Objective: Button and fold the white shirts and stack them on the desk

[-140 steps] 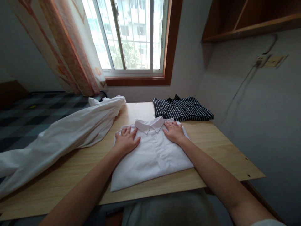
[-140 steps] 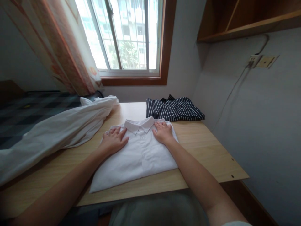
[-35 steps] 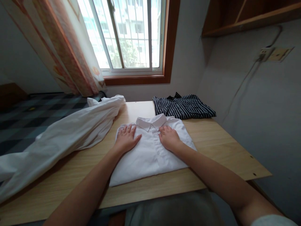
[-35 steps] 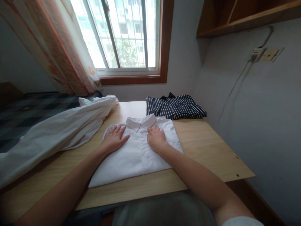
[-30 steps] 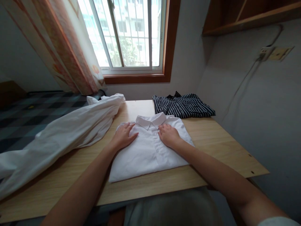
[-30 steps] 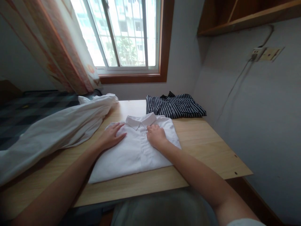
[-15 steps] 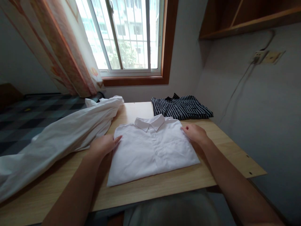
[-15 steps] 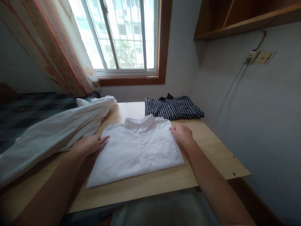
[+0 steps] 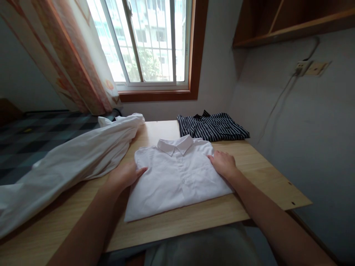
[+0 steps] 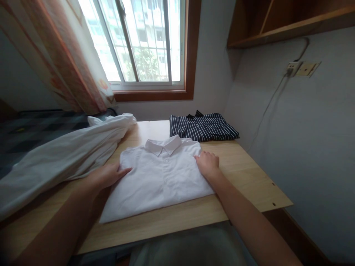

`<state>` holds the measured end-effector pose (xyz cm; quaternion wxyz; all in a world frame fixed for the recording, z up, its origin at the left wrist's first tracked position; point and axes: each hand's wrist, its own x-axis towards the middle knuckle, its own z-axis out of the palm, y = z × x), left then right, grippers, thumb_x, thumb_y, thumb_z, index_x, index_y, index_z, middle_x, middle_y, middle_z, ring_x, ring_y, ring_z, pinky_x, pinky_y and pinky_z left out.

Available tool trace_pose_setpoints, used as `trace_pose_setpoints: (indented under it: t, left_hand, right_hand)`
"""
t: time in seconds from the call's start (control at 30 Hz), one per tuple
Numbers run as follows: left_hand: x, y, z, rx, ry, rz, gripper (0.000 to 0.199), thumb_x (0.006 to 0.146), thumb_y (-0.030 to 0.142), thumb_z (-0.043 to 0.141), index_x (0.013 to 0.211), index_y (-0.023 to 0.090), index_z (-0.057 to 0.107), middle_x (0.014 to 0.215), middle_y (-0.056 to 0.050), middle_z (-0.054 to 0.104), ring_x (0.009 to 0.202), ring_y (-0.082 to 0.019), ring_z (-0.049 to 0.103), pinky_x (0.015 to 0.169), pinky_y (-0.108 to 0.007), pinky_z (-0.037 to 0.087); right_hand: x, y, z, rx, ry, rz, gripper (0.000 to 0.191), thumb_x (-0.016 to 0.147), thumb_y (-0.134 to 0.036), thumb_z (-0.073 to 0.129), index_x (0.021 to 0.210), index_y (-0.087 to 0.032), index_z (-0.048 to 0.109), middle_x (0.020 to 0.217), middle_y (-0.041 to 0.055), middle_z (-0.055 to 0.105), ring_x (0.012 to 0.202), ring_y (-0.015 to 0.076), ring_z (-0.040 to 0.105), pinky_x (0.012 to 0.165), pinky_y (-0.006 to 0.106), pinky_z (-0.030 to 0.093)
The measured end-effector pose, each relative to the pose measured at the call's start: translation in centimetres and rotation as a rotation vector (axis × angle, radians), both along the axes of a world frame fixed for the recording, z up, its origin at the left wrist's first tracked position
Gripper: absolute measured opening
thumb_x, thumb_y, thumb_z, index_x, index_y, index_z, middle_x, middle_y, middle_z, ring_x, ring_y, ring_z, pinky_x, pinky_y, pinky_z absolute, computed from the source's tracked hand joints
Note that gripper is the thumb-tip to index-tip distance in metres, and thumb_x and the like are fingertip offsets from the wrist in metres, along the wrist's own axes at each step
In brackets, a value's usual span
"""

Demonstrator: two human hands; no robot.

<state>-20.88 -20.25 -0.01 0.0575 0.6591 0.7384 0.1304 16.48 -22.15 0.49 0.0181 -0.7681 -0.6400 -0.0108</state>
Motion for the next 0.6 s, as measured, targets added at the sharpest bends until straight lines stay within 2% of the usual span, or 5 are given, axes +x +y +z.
trace_pose_setpoints:
  t: [0.07, 0.2, 0.4, 0.5, 0.6]
  left_hand:
    - [0.4, -0.4, 0.8, -0.135, 0.097, -0.080, 0.043, 0.076, 0.063, 0.062, 0.070, 0.021, 0.059, 0.072, -0.009, 0.063, 0.079, -0.032, 0.067, 0.070, -0.036, 0.048]
    - [1.1, -0.8, 1.9, -0.104, 0.120, -0.146, 0.038, 0.077, 0.060, 0.057, 0.069, 0.023, 0.055, 0.079, -0.010, 0.068, 0.076, -0.029, 0.065, 0.066, -0.034, 0.045]
    - [1.6, -0.5, 1.7, -0.072, -0.153, -0.154, 0.031, 0.070, 0.049, 0.060, 0.084, 0.021, 0.061, 0.094, -0.008, 0.073, 0.087, -0.028, 0.067, 0.072, -0.033, 0.050]
    - [1.7, -1.3, 2.5, -0.148, -0.406, -0.119, 0.057, 0.068, 0.052, 0.065, 0.113, 0.018, 0.060, 0.105, -0.009, 0.072, 0.092, -0.027, 0.069, 0.072, -0.031, 0.054]
    - [2.2, -3.1, 4.2, -0.418, -0.580, -0.036, 0.091, 0.065, 0.058, 0.072, 0.141, 0.019, 0.041, 0.100, -0.009, 0.074, 0.076, -0.026, 0.071, 0.057, -0.030, 0.053]
  right_hand:
    - [0.3, 0.1, 0.0, -0.020, 0.023, 0.003, 0.050, 0.100, -0.048, 0.043, 0.109, -0.008, 0.071, 0.113, 0.0242, 0.071, 0.108, 0.0330, 0.067, 0.085, 0.039, 0.047]
    - [1.5, 0.6, -0.2, -0.096, 0.137, 0.070, 0.056, 0.097, -0.058, 0.041, 0.105, -0.012, 0.072, 0.114, 0.0216, 0.071, 0.106, 0.0334, 0.067, 0.084, 0.039, 0.047]
    - [2.1, 1.5, -0.8, -0.040, 0.368, 0.157, 0.043, 0.092, -0.047, 0.051, 0.098, -0.011, 0.072, 0.106, 0.0179, 0.073, 0.096, 0.0289, 0.068, 0.077, 0.031, 0.046]
    - [2.4, 2.0, -1.1, -0.001, 0.583, 0.213, 0.038, 0.089, -0.044, 0.054, 0.096, -0.010, 0.071, 0.101, 0.0147, 0.074, 0.090, 0.0271, 0.068, 0.074, 0.029, 0.047]
    - [2.7, 2.1, -1.5, -0.024, 0.853, 0.257, 0.036, 0.086, -0.038, 0.056, 0.105, -0.011, 0.071, 0.107, 0.0123, 0.074, 0.094, 0.0271, 0.069, 0.076, 0.029, 0.051]
